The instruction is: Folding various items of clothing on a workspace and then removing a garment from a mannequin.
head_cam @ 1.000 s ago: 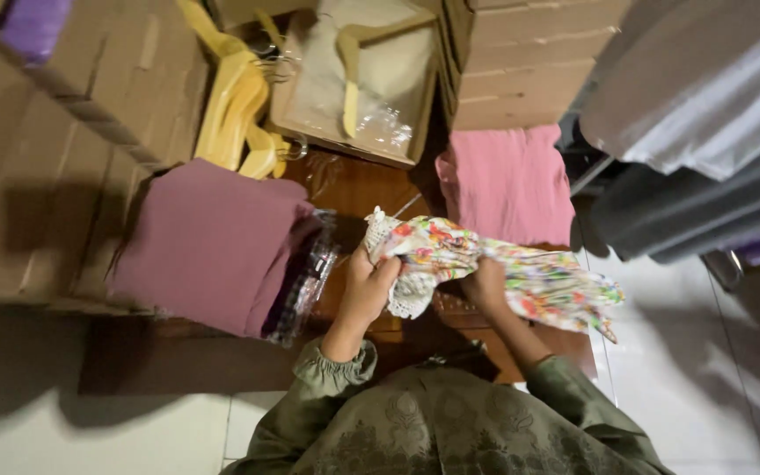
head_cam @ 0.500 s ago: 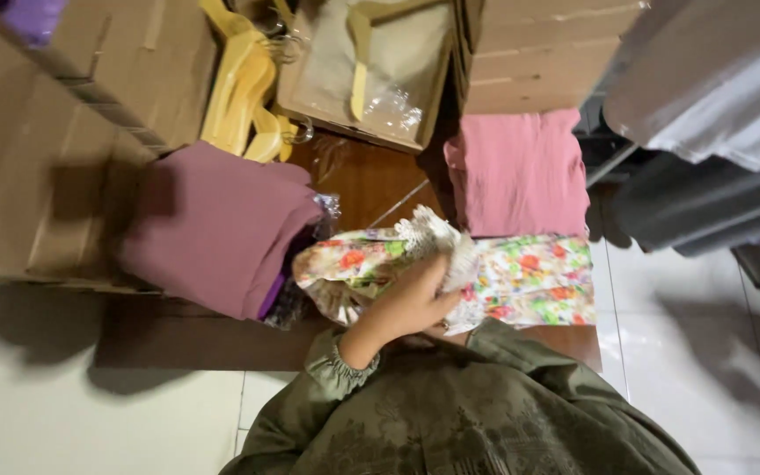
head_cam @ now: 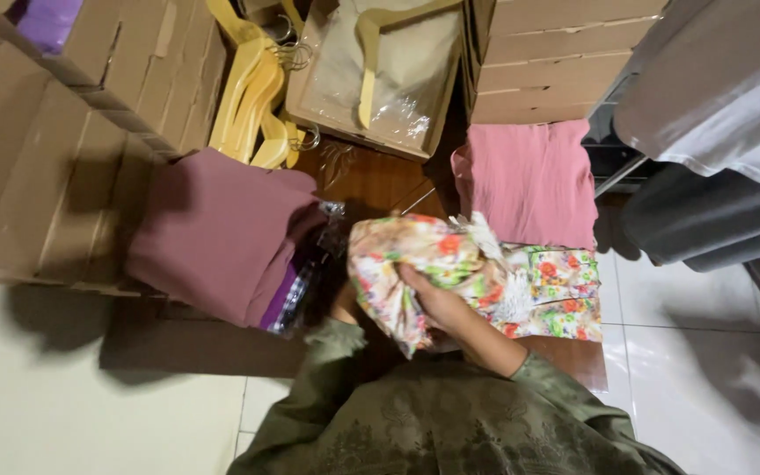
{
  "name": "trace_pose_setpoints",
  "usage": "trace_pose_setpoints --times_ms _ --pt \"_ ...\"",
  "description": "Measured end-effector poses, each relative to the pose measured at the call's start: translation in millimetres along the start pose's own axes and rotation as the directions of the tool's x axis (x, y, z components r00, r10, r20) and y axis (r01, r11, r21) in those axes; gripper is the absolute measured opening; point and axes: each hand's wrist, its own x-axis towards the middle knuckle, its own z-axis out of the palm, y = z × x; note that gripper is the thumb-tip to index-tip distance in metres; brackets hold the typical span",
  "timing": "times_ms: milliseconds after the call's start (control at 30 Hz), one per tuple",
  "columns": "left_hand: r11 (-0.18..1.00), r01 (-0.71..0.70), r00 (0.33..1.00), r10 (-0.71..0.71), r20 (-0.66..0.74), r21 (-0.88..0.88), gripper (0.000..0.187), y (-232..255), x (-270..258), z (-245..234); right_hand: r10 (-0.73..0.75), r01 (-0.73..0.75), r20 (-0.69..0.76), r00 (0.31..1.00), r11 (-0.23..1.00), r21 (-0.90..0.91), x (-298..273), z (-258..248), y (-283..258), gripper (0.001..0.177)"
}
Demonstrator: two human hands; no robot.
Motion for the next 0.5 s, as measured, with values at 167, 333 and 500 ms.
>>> trace_pose_setpoints --times_ms 167,333,500 --pt "0.980 0.149 0.978 -0.165 0.129 0.130 0.053 -48 9 -17 -0.047 0.064 -0.119 0.992 0.987 0.150 -23 -23 -21 0.052" --pt "0.911 0.249 0.901 -0.343 0.266 0.330 0.048 -55 55 -14 0.035 -0.036 0.013 0.999 0.995 0.089 -26 -36 -4 0.060" --pt "0.808 0.292 0.772 -0.515 0.372 0.512 0.044 -80 92 -7 -0.107 0.125 -0.243 0.964 0.990 0.061 -50 -73 -20 0.063"
